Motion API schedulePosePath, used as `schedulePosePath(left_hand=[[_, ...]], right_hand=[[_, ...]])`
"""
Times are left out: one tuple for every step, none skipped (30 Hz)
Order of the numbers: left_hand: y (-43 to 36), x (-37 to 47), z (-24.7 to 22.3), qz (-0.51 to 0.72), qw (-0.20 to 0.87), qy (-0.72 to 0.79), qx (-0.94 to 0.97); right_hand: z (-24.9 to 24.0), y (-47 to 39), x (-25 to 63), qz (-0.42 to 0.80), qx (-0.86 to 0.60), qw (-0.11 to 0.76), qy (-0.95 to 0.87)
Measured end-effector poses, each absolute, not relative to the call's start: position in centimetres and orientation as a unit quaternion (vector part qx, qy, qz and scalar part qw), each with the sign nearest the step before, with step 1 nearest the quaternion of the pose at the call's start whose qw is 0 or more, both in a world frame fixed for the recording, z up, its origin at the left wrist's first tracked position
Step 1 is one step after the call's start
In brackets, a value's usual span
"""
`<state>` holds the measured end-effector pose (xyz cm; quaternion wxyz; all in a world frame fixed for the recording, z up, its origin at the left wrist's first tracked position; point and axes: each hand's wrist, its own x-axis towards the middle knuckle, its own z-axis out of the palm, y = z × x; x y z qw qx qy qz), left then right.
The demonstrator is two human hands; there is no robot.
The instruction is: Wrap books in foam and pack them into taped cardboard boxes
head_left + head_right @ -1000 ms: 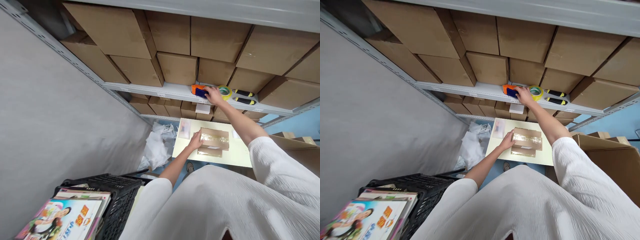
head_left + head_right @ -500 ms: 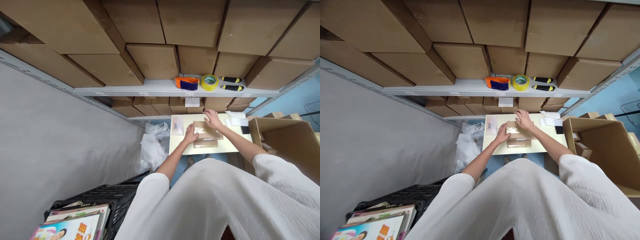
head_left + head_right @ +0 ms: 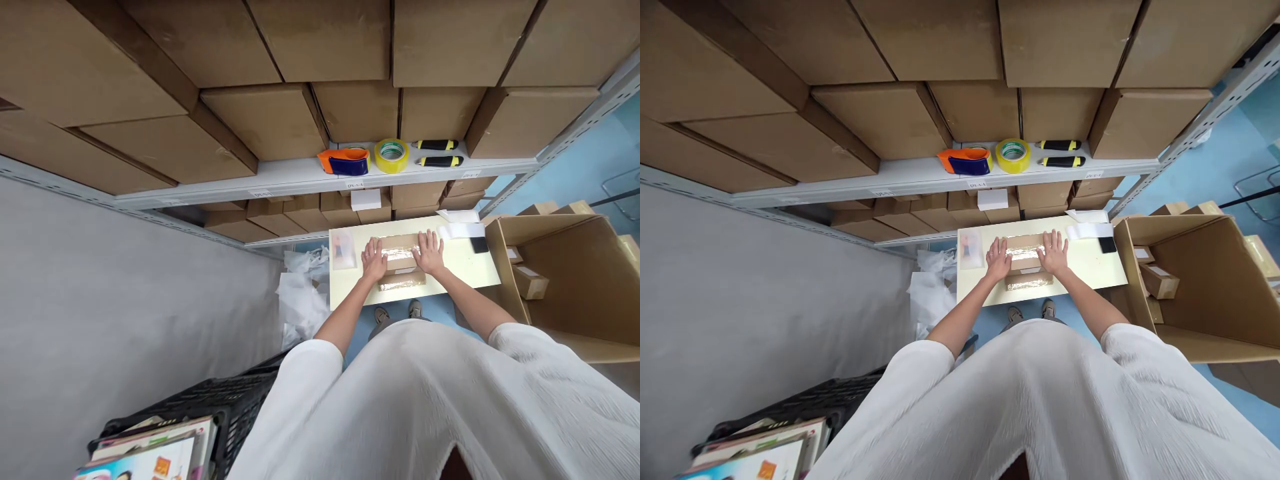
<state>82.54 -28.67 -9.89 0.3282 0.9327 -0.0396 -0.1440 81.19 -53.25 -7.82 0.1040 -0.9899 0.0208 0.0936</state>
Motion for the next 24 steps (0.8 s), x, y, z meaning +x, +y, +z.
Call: schedulePosePath(left_hand=[[-28.4, 82.5, -10.1, -0.136, 0.361, -0.030, 0.922], [-28.2, 82.5, -10.3, -0.127, 0.393, -0.020, 0.911], [-28.1, 82.6, -10.4, -0.117, 0.423, -0.011, 0.899], [-27.9, 82.6, -10.4, -0.105, 0.449, -0.003, 0.887], [-27.8, 82.7, -10.4, -0.094, 0.470, 0.008, 0.878], [-27.7, 82.8, -10.3, -0.085, 0.485, 0.023, 0.870], [-27.7, 83.0, -10.2, -0.083, 0.496, 0.043, 0.863], [-27.7, 83.2, -10.0, -0.088, 0.505, 0.066, 0.856], [-27.7, 83.4, -9.7, -0.099, 0.512, 0.088, 0.849], [-27.9, 83.6, -9.4, -0.109, 0.518, 0.105, 0.842], [-28.0, 83.8, -9.0, -0.115, 0.521, 0.115, 0.838], [-28.2, 84.0, -8.6, -0.111, 0.521, 0.118, 0.838], [-28.3, 84.1, -8.2, -0.098, 0.519, 0.116, 0.841], [-28.4, 84.2, -7.7, -0.079, 0.516, 0.112, 0.845], [-28.5, 84.3, -7.2, -0.057, 0.513, 0.111, 0.849], [-28.5, 84.3, -6.8, -0.037, 0.512, 0.109, 0.851], [-28.5, 84.3, -6.4, -0.020, 0.514, 0.106, 0.851], [-28.4, 84.2, -6.1, -0.004, 0.517, 0.101, 0.850], [-28.3, 84.1, -5.9, 0.012, 0.521, 0.095, 0.848], [-28.3, 83.9, -5.8, 0.027, 0.525, 0.088, 0.846], [-28.2, 83.7, -5.8, 0.041, 0.529, 0.082, 0.844], [-28.2, 83.5, -5.9, 0.052, 0.531, 0.079, 0.842], [-28.2, 83.2, -6.1, 0.060, 0.533, 0.079, 0.840], [-28.2, 82.8, -6.5, 0.064, 0.532, 0.083, 0.840]], right_hand=[[-8.0, -53.9, 81.2, 0.094, -0.988, 0.120, 0.040], [-8.0, -54.4, 81.2, 0.095, -0.984, 0.137, 0.057], [-8.1, -54.9, 81.3, 0.096, -0.981, 0.154, 0.071], [-8.1, -55.3, 81.5, 0.097, -0.977, 0.173, 0.084], [-8.1, -55.6, 81.7, 0.098, -0.972, 0.192, 0.098], [-8.0, -55.8, 82.1, 0.099, -0.965, 0.214, 0.114], [-7.9, -55.9, 82.5, 0.105, -0.956, 0.238, 0.133], [-7.8, -56.0, 82.9, 0.115, -0.945, 0.266, 0.153], [-7.7, -56.1, 83.3, 0.127, -0.932, 0.294, 0.169], [-7.5, -56.1, 83.7, 0.137, -0.920, 0.320, 0.181], [-7.4, -56.1, 84.1, 0.142, -0.910, 0.343, 0.186], [-7.2, -56.0, 84.4, 0.137, -0.903, 0.361, 0.186], [-7.0, -56.0, 84.6, 0.120, -0.901, 0.375, 0.183], [-6.8, -56.0, 84.7, 0.093, -0.901, 0.386, 0.175], [-6.5, -56.0, 84.8, 0.060, -0.901, 0.396, 0.164], [-6.2, -56.0, 84.8, 0.028, -0.901, 0.406, 0.153], [-5.9, -56.0, 84.7, -0.002, -0.899, 0.414, 0.141], [-5.6, -56.0, 84.5, -0.028, -0.898, 0.421, 0.128], [-5.3, -55.9, 84.3, -0.050, -0.896, 0.426, 0.116], [-5.1, -55.9, 84.0, -0.069, -0.893, 0.432, 0.105], [-4.9, -55.8, 83.6, -0.086, -0.890, 0.438, 0.095], [-4.8, -55.7, 83.2, -0.099, -0.886, 0.445, 0.085], [-4.9, -55.7, 82.8, -0.107, -0.882, 0.452, 0.078], [-5.0, -55.6, 82.3, -0.110, -0.878, 0.459, 0.076]])
